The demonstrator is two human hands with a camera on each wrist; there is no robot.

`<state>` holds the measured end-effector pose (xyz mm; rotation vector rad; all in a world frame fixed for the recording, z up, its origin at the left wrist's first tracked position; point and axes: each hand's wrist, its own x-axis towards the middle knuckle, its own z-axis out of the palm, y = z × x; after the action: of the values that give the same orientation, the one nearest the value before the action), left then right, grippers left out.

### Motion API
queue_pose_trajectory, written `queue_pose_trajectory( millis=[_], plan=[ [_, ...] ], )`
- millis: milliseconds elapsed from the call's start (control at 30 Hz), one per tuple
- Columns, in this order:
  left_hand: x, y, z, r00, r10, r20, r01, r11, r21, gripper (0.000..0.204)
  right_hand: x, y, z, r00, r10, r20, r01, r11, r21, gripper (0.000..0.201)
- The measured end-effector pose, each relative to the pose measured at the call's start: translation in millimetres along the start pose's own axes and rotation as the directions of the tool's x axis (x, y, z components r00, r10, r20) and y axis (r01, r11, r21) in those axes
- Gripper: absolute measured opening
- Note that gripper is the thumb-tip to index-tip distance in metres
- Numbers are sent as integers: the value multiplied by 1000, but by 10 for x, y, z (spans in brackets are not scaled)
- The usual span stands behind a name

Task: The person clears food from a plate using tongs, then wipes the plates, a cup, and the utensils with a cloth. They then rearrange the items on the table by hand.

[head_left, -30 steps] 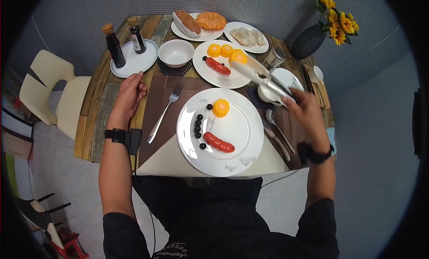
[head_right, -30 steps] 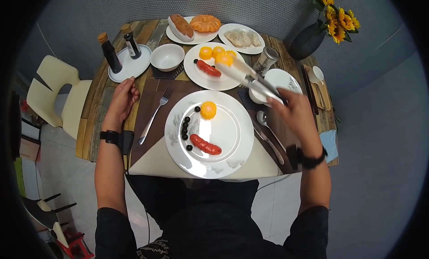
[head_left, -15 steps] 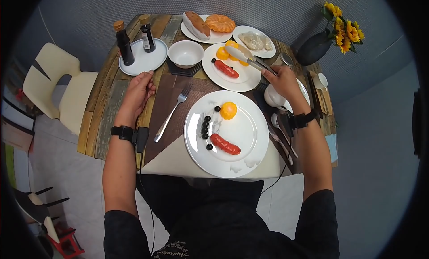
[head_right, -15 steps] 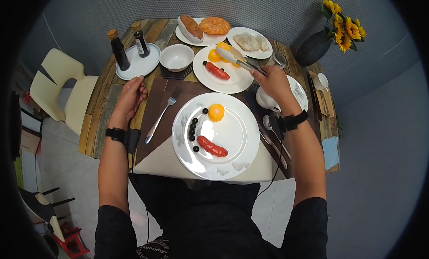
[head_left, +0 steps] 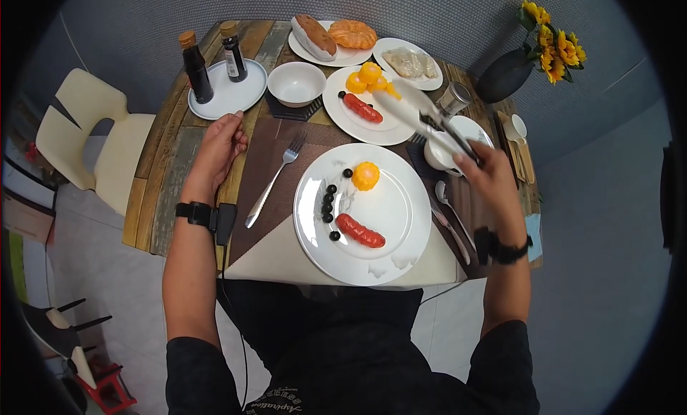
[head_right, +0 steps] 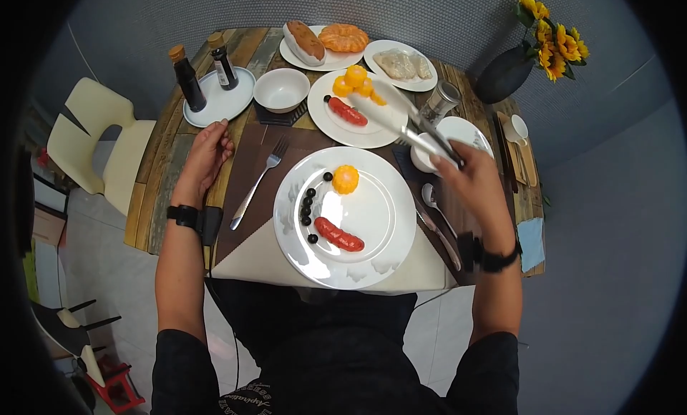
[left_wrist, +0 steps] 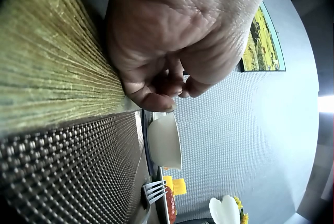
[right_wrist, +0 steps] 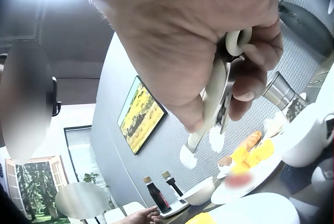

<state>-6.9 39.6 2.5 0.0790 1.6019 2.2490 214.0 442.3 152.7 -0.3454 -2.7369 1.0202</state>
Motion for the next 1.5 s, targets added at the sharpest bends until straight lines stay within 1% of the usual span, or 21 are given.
queue_pose_trajectory(
  millis=[167, 200, 233, 267, 333, 367, 467, 700, 900, 933, 967, 1000, 1067, 1100, 1133, 1200, 1233, 1300, 1400, 1433, 1500],
  plan=[
    [-6, 4, 11, 1000, 0, 7, 0, 1000, 12, 27, -567, 74, 18, 996, -18, 89, 19, 1000, -8, 49],
    [-3, 1, 6, 1000, 4, 7, -4, 1000, 16, 27, -629, 64, 22, 992, -21, 123, 25, 999, -28, 49],
    [0, 0, 3, 1000, 3, 8, -3, 1000, 17, 27, -680, 35, 20, 991, 22, 133, -11, 996, -89, 49],
    [-1, 0, -3, 1000, 3, 16, -3, 1000, 10, 27, -710, 51, 36, 991, 23, 131, -12, 996, -88, 49],
    [3, -3, -9, 1000, 1, 27, -1, 1000, 4, 27, -748, 94, 69, 987, -35, 156, 58, 987, -147, 50],
    [11, -8, -12, 1000, 3, 23, -3, 1000, 0, 26, -750, 66, 80, 984, -19, 176, 47, 987, -154, 50],
    [12, -16, -19, 1000, 2, 17, -2, 1000, -6, 26, -764, 100, 141, 987, -34, 159, 66, 977, -204, 50],
    [-14, 13, 27, 1000, -6, -14, 6, 1000, -13, 27, -778, 110, 177, 988, -21, 155, 57, 971, -233, 48],
    [-7, 7, 15, 1000, -6, -13, 6, 1000, -13, 27, -804, 111, 133, 991, -38, 130, 64, 978, -199, 45],
    [-3, 3, 8, 1000, -6, -13, 5, 1000, -15, 27, -790, 82, 98, 992, -29, 122, 47, 987, -153, 43],
    [0, -4, -4, 1000, -8, -2, 8, 1000, -15, 27, -769, 67, 69, 993, -19, 114, 31, 994, -106, 42],
    [3, -6, -15, 1000, -8, 9, 8, 1000, -14, 26, -723, 107, 43, 993, -21, 115, 34, 994, -107, 42],
    [3, -5, -15, 1000, -5, 15, 5, 1000, -13, 27, -573, 198, -7, 999, -37, 37, 39, 999, -29, 39],
    [4, -4, -10, 1000, -3, 23, 3, 1000, -10, 27, -474, 147, -34, 1000, -26, 1, 26, 998, -52, 37],
    [8, -5, -9, 1000, -1, 25, 2, 1000, -12, 27, -346, 171, -50, 1000, -10, -18, 10, 1000, -17, 37],
    [13, -11, -21, 1000, -6, 25, 6, 1000, -5, 27, -28, 237, -95, 999, -5, -32, 0, 986, -165, 38],
    [12, -9, -24, 1000, -3, 23, 3, 1000, -7, 27, 134, 278, -86, 999, -8, -32, 3, 986, -166, 38],
    [8, -9, -16, 1000, -3, 22, 3, 1000, -1, 27, 424, 363, -39, 996, -32, -86, 6, 960, -279, 41],
    [7, -11, -17, 1000, 1, 17, -1, 1000, 1, 28, 705, 420, 67, 993, -18, -118, -16, 959, -282, 43],
    [8, -16, -19, 1000, 2, 12, -2, 1000, -1, 28, 762, 401, 94, 994, 42, -105, -70, 957, -281, 44],
    [13, -21, -23, 1000, 5, 25, -6, 1000, 6, 28, 827, 412, 139, 995, 37, -88, -60, 959, -278, 45]
  ],
)
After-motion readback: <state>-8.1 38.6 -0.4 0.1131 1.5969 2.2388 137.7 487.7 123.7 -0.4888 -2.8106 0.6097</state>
